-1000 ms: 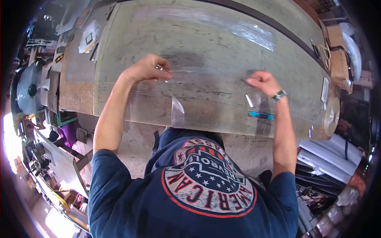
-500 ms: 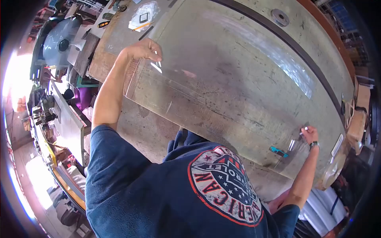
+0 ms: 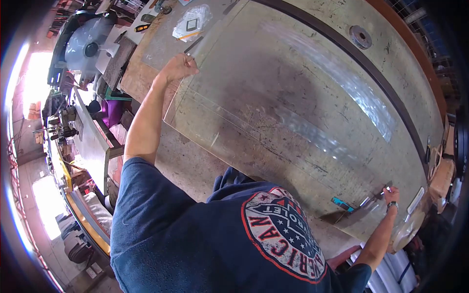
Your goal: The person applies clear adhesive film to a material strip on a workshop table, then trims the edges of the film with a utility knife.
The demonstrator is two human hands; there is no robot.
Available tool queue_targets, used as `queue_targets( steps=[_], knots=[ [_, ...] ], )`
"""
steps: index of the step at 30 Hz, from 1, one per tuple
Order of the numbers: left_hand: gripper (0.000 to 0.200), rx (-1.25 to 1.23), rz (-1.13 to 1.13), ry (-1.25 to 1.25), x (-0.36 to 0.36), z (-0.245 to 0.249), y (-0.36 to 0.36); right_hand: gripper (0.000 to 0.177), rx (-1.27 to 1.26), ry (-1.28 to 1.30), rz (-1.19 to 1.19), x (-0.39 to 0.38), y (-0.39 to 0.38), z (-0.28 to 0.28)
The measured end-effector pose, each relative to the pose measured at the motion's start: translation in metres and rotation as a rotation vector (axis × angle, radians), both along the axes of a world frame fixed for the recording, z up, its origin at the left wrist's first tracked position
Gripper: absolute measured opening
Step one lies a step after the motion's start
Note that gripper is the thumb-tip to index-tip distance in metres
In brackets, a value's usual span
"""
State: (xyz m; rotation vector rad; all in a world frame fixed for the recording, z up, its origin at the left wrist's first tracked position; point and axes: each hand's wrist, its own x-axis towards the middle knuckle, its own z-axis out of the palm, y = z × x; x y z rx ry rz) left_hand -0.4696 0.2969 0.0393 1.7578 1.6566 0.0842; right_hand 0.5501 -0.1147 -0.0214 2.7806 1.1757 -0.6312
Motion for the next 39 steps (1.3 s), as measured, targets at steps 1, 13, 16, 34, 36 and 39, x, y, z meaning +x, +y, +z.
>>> queue_targets(
  steps=[1,13,16,34,36,39],
  knots=[
    [0.021,0.018,0.032,-0.021,0.0,-0.004,-0.002,0.04,-0.014,-0.046,0.062,0.001,-0.001,0.004],
    [0.048,0.66,0.284,0.085,0.003,-0.065,-0.042,0.049,-0.03,0.014,0.096,-0.051,-0.008,0.046],
    [0.044,0.751,0.28,0.212,0.011,-0.067,-0.05,0.05,-0.036,0.077,0.024,-0.037,-0.023,0.041],
    [0.031,0.833,0.606,0.334,0.095,-0.058,-0.103,0.073,-0.174,-0.617,0.156,0.058,-0.129,0.022],
    [0.031,0.824,0.604,0.325,0.096,-0.057,-0.104,0.079,-0.045,-0.69,0.129,0.058,-0.139,0.011],
    [0.031,1.166,0.108,1.005,0.044,-0.073,-0.097,0.061,0.188,-0.527,0.231,-0.065,-0.101,0.042]
  ],
)
